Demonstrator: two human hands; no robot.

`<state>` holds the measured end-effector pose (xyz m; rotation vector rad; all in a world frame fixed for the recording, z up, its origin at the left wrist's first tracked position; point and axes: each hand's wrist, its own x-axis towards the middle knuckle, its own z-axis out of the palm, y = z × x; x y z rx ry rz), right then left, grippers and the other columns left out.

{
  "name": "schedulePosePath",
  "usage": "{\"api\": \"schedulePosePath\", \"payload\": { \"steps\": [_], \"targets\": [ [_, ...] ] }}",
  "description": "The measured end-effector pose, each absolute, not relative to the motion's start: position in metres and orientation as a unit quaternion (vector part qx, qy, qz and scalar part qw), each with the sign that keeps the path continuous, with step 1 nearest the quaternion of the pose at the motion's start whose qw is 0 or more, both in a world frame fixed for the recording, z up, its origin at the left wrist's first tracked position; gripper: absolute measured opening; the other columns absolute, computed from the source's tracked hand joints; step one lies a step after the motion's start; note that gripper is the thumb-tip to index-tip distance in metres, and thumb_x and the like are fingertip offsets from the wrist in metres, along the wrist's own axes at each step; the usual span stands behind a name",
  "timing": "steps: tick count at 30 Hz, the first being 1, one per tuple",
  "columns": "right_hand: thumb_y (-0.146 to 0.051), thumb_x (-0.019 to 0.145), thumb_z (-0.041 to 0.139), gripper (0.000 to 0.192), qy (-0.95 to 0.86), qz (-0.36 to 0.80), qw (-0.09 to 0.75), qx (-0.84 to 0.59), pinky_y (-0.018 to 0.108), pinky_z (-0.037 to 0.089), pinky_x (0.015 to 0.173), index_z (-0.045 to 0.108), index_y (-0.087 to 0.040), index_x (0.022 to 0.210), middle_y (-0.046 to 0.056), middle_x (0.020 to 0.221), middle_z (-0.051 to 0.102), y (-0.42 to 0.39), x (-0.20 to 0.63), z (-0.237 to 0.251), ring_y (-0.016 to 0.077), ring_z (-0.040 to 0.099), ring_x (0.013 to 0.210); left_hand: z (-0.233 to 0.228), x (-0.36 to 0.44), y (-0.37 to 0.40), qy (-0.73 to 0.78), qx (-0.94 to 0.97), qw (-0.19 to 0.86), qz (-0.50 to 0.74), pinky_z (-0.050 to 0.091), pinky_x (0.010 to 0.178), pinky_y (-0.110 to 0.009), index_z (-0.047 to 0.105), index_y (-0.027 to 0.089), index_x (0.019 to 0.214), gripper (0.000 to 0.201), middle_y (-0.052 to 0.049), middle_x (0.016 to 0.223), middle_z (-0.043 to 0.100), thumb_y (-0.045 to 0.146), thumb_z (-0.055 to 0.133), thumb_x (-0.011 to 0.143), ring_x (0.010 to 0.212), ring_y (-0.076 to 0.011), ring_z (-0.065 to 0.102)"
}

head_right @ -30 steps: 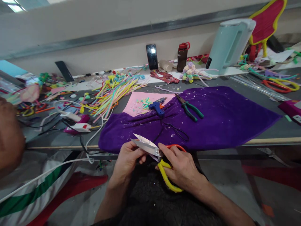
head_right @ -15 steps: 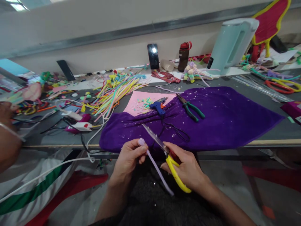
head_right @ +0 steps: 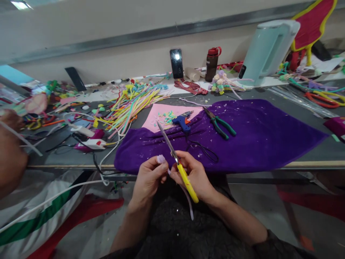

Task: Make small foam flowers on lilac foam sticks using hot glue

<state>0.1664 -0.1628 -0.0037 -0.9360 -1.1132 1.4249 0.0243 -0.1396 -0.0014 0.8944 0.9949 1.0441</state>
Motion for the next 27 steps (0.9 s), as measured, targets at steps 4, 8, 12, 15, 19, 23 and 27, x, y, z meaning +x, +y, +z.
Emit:
{"api": "schedulePosePath", "payload": {
  "steps": [4,8,12,15,19,23,27],
  "targets": [
    [-0.019,0.07,0.063,0.045,-0.455,0.633,0.501,-0.375,0.015,0.032,0.043,0.047,-0.02,0.112,-0.005,0.068,0.051,-0.161,0.17,-0.004,0.0037,0.041,0.049,-0.003,0.024,-0.139,0.43,0.394,0.674,0.453,0.033,0.036,-0.015,0.061,0.013,0.072,0.021,0.002,0.055,0.057,0.027,0.072,0.061,0.038,-0.0036,0.044],
    [-0.02,0.069,0.063,0.045,-0.436,0.665,0.48,-0.37,0.014,0.028,0.039,0.048,-0.019,0.111,-0.005,0.065,0.047,-0.159,0.171,-0.002,0.003,0.037,0.046,-0.002,0.025,-0.137,0.409,0.385,0.705,0.434,0.032,0.035,-0.015,0.065,0.012,0.072,0.022,0.002,0.052,0.056,0.029,0.072,0.061,0.037,-0.0038,0.043],
    [-0.022,0.07,0.063,0.044,-0.437,0.664,0.48,-0.372,0.014,0.028,0.038,0.047,-0.019,0.111,-0.005,0.065,0.047,-0.158,0.169,-0.004,0.0032,0.035,0.045,-0.002,0.025,-0.137,0.404,0.381,0.711,0.432,0.032,0.035,-0.015,0.064,0.012,0.07,0.02,0.002,0.051,0.054,0.029,0.072,0.061,0.038,-0.0043,0.043],
    [-0.024,0.072,0.062,0.044,-0.471,0.628,0.486,-0.384,0.015,0.03,0.042,0.044,-0.021,0.113,-0.005,0.068,0.047,-0.162,0.174,-0.004,0.0043,0.037,0.049,-0.002,0.023,-0.137,0.416,0.383,0.693,0.448,0.032,0.035,-0.015,0.063,0.012,0.068,0.022,0.003,0.049,0.052,0.03,0.073,0.06,0.038,-0.0046,0.043],
    [-0.03,0.073,0.062,0.056,-0.566,0.554,0.453,-0.41,0.019,0.039,0.05,0.036,-0.024,0.122,0.0,0.086,0.05,-0.18,0.193,0.0,0.0075,0.044,0.059,0.0,0.02,-0.138,0.433,0.385,0.661,0.477,0.033,0.036,-0.015,0.064,0.013,0.068,0.019,0.0,0.058,0.059,0.027,0.073,0.06,0.041,-0.005,0.047],
    [-0.028,0.072,0.065,0.065,-0.681,0.394,0.379,-0.487,0.025,0.044,0.062,0.032,-0.027,0.129,0.001,0.09,0.053,-0.197,0.206,0.002,0.0115,0.049,0.067,0.002,0.021,-0.141,0.423,0.401,0.646,0.492,0.034,0.038,-0.016,0.064,0.013,0.066,0.014,-0.001,0.061,0.061,0.025,0.071,0.063,0.043,-0.0054,0.048],
    [-0.028,0.073,0.063,0.066,-0.749,0.258,0.336,-0.51,0.031,0.045,0.071,0.033,-0.025,0.131,0.004,0.091,0.054,-0.201,0.202,-0.004,0.0169,0.053,0.079,-0.003,0.023,-0.143,0.405,0.405,0.649,0.501,0.033,0.038,-0.017,0.064,0.014,0.066,0.019,0.003,0.05,0.057,0.029,0.074,0.06,0.04,-0.0059,0.045]
  ]
}}
